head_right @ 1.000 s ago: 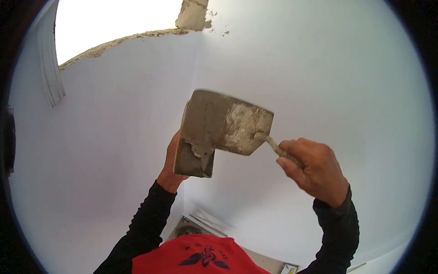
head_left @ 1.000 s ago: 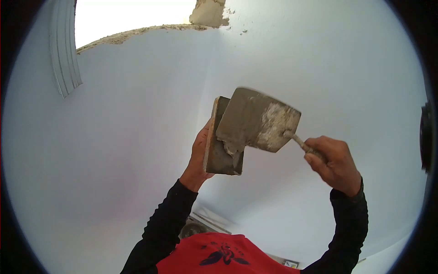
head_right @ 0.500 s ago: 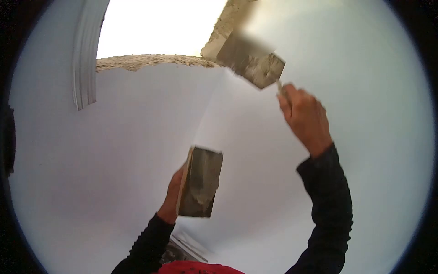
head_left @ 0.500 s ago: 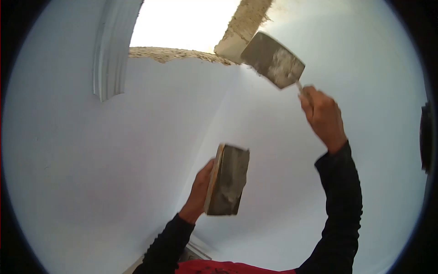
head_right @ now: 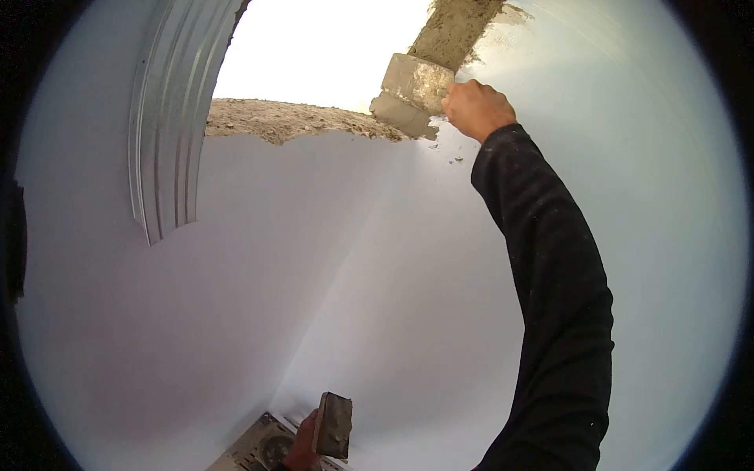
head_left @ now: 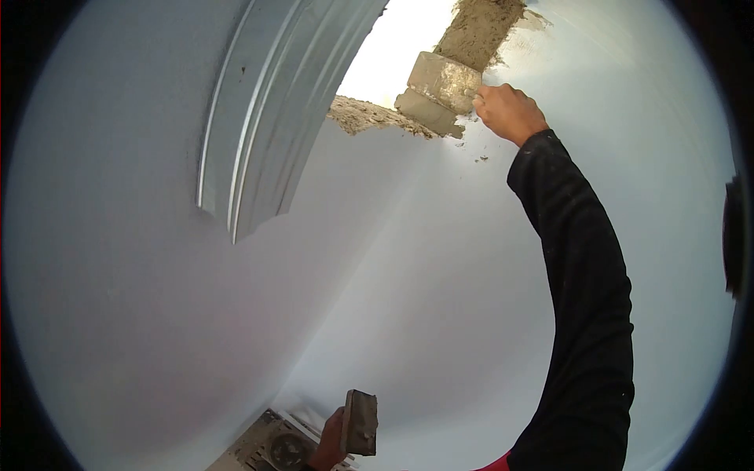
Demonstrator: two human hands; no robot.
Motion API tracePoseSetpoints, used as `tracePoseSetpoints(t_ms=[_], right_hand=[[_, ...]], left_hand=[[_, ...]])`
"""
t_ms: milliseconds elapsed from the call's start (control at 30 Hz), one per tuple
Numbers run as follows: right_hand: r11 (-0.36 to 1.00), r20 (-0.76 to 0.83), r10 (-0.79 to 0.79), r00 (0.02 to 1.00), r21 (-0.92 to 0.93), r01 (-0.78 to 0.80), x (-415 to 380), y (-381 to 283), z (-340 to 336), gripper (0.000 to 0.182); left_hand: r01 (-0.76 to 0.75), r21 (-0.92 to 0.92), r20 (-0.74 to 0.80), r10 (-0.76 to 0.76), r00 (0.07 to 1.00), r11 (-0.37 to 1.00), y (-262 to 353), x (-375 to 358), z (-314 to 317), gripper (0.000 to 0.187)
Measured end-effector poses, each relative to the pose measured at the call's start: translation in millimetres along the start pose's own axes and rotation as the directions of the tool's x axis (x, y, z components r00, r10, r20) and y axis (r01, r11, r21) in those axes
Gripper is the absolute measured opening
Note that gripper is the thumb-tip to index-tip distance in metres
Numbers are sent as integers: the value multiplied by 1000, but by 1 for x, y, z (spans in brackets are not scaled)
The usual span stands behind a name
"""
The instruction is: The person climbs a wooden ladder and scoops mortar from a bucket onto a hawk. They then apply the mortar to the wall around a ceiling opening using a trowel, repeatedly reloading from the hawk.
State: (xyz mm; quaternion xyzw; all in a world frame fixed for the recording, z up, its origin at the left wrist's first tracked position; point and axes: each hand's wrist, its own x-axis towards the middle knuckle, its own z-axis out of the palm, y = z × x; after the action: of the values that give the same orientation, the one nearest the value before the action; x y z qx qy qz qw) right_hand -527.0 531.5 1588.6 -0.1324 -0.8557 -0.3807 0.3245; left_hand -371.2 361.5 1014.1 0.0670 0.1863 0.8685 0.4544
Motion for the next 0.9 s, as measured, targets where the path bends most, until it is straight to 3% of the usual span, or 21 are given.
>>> tracePoseSetpoints(t_ms=[33,100,133,200,333,400,433,467,500,533,633,733,767,867,900], right_hand=[[1000,29,-5,1000,-6,5,3,-2,3,28],[1000,67,-2,998,-1,2,10,-5,8,30],[1000,64,-1,998,-16,2,15,-6,7,30],[999,66,7,998,-38,-5,23,-7,5,30],[997,90,25,996,-72,-18,35,-5,-2,31],[997,111,77,991,-33,-73,39,-4,-5,30],[997,113,81,990,-27,-79,41,-2,-4,30],[995,113,96,989,-13,-96,44,1,-3,31],[994,116,110,987,1,-111,48,5,-2,32],[993,119,115,986,8,-117,51,9,-1,32],[987,114,153,982,22,-156,56,20,-5,34],[975,82,200,976,78,-206,47,44,-19,31],[984,-64,178,982,-23,-179,38,52,-14,31],[972,-84,227,970,84,-220,11,34,-27,29],[992,-128,123,984,39,-119,3,20,-21,26]], left_hand=[[6,4,2,-6,1000,1000,3,-1,1,33],[-88,396,-72,126,989,914,8,-10,11,32],[-79,399,-68,116,991,914,9,-10,12,32],[-32,62,-78,37,996,998,10,-7,9,31],[-25,87,-65,31,997,996,19,-11,15,30],[-232,532,-8,279,960,814,24,-20,26,30],[-229,539,-10,278,960,811,19,-17,19,30],[-133,237,-92,159,983,962,9,-11,5,28],[-31,-100,-131,18,991,994,8,-11,3,27],[-31,-93,-138,18,990,995,9,-15,2,27],[-149,191,-145,178,973,970,11,-44,19,32],[-262,475,-78,337,938,840,22,-70,19,36],[-283,476,-54,349,936,833,20,-57,0,36],[-309,474,-52,377,925,824,13,-50,-15,37],[-314,476,-49,382,923,821,10,-47,-19,37]])
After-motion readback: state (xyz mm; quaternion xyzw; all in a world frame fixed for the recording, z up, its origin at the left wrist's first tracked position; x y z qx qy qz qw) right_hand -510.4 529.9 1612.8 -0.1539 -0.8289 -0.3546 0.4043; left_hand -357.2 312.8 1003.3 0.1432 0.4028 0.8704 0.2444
